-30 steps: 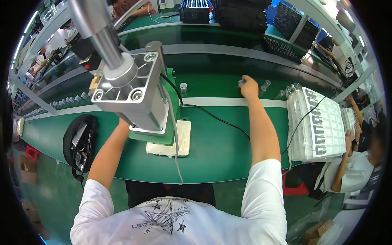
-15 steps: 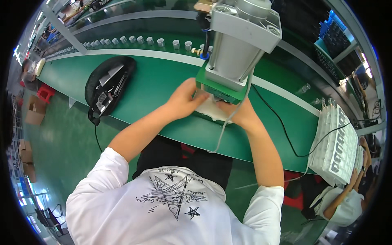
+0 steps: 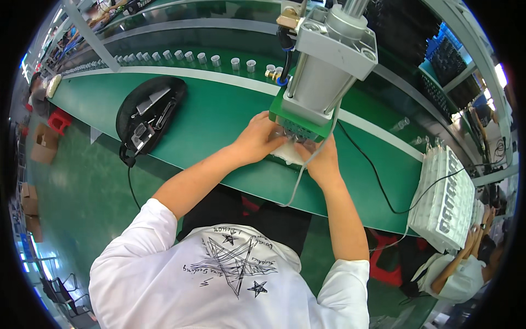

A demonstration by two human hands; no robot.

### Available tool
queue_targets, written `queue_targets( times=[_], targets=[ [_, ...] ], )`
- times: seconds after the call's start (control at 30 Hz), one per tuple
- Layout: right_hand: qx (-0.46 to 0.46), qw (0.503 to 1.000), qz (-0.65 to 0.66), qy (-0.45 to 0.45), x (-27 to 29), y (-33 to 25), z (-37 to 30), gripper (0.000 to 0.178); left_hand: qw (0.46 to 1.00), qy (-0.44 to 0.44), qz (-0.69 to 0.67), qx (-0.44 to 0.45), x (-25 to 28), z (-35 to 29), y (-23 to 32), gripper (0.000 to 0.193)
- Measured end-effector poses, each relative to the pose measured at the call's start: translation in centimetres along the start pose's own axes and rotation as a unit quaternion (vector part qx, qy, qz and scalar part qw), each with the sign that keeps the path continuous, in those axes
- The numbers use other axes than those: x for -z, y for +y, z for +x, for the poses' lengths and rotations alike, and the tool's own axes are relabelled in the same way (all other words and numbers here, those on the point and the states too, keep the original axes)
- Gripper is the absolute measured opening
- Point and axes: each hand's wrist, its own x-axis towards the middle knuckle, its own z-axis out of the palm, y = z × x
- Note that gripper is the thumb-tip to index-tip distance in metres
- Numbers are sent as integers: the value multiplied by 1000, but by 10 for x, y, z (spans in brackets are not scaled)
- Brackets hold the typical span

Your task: Assembling small electronics components using a manual press machine on a production line.

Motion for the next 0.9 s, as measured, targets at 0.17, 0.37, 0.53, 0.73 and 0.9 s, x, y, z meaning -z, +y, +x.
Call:
queue_targets(
  times=[0.17,0.37,0.53,0.73,0.9],
  targets=[
    [135,960,-127,209,22,9,-28,24,995,96,-17,3,1,-16,-5,49],
    [-135,990,19,-20,-9,21,-163,26,990,120,-35,68,18,-64,-38,23],
    [-113,968,-218,52,-36,186,-139,37,985,144,-43,82,20,-72,-42,23],
    [28,903,-421,-84,-24,322,-103,27,985,160,-48,39,12,-70,-48,26],
    [12,933,-356,-54,-33,272,-126,28,976,196,-73,59,11,-73,-54,27]
  ],
)
